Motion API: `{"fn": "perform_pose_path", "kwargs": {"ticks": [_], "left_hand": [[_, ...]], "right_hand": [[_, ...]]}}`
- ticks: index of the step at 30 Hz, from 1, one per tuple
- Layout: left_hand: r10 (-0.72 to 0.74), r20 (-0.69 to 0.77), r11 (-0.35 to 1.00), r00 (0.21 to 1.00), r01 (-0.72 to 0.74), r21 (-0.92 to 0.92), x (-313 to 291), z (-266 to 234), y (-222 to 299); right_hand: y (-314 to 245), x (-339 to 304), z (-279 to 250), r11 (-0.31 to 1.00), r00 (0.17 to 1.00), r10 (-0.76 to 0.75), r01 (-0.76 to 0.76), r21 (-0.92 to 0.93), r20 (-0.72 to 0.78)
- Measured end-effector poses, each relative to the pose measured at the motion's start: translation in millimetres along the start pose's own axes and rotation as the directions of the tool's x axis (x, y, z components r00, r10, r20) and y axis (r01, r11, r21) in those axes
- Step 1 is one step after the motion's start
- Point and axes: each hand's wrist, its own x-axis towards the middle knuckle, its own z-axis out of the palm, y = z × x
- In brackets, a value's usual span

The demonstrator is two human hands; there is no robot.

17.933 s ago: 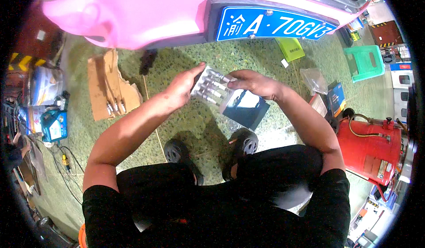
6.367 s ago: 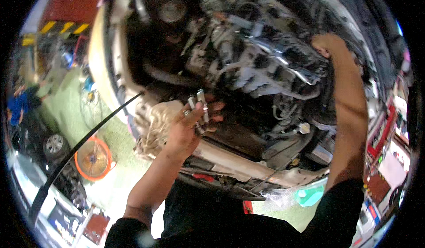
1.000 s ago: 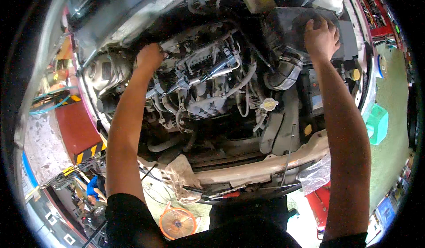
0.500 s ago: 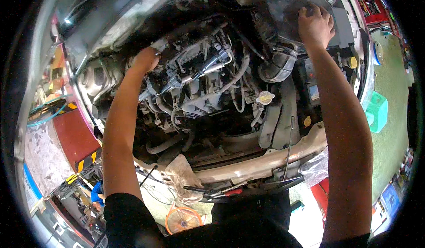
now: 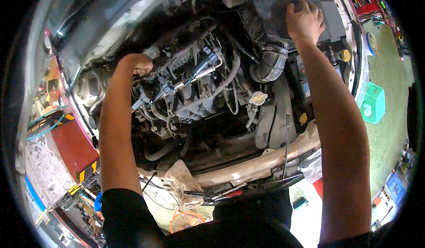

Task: The person unpacks a box of spark plugs and installs them into the engine of a pink car with the hood open. They use a wrench to tighten the plugs and a cloth to wipe the engine area.

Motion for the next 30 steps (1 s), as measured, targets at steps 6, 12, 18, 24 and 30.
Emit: {"fn": "perform_pose_path", "kwargs": {"ticks": [6,12,18,24,30], "left_hand": [[0.240,-0.188,0.967,0.952,-0.251,-0.036,-17.5,12.9,-0.1],[0.480,-0.377,0.862,0.792,-0.505,0.039,-30.2,-14.0,-56.3],[0.246,-0.580,0.958,0.777,-0.105,0.266,11.0,17.5,-147.2],[0.427,-0.582,0.904,0.691,-0.326,0.276,-4.9,30.3,-123.5],[0.428,-0.616,0.903,0.661,-0.276,0.330,-3.0,29.4,-98.7]], "right_hand": [[5.3,-3.2,-11.2,0.999,0.999,-0.010,0.011,-0.039,0.042],[17.1,0.4,-8.5,0.995,1.000,-0.001,0.003,-0.104,0.019],[3.4,-1.2,3.3,0.989,1.000,0.018,-0.014,-0.144,0.024],[14.8,2.3,3.1,0.995,0.999,-0.046,0.048,-0.085,0.022],[12.9,4.4,8.5,0.994,1.000,-0.006,0.009,-0.113,0.019]]}}
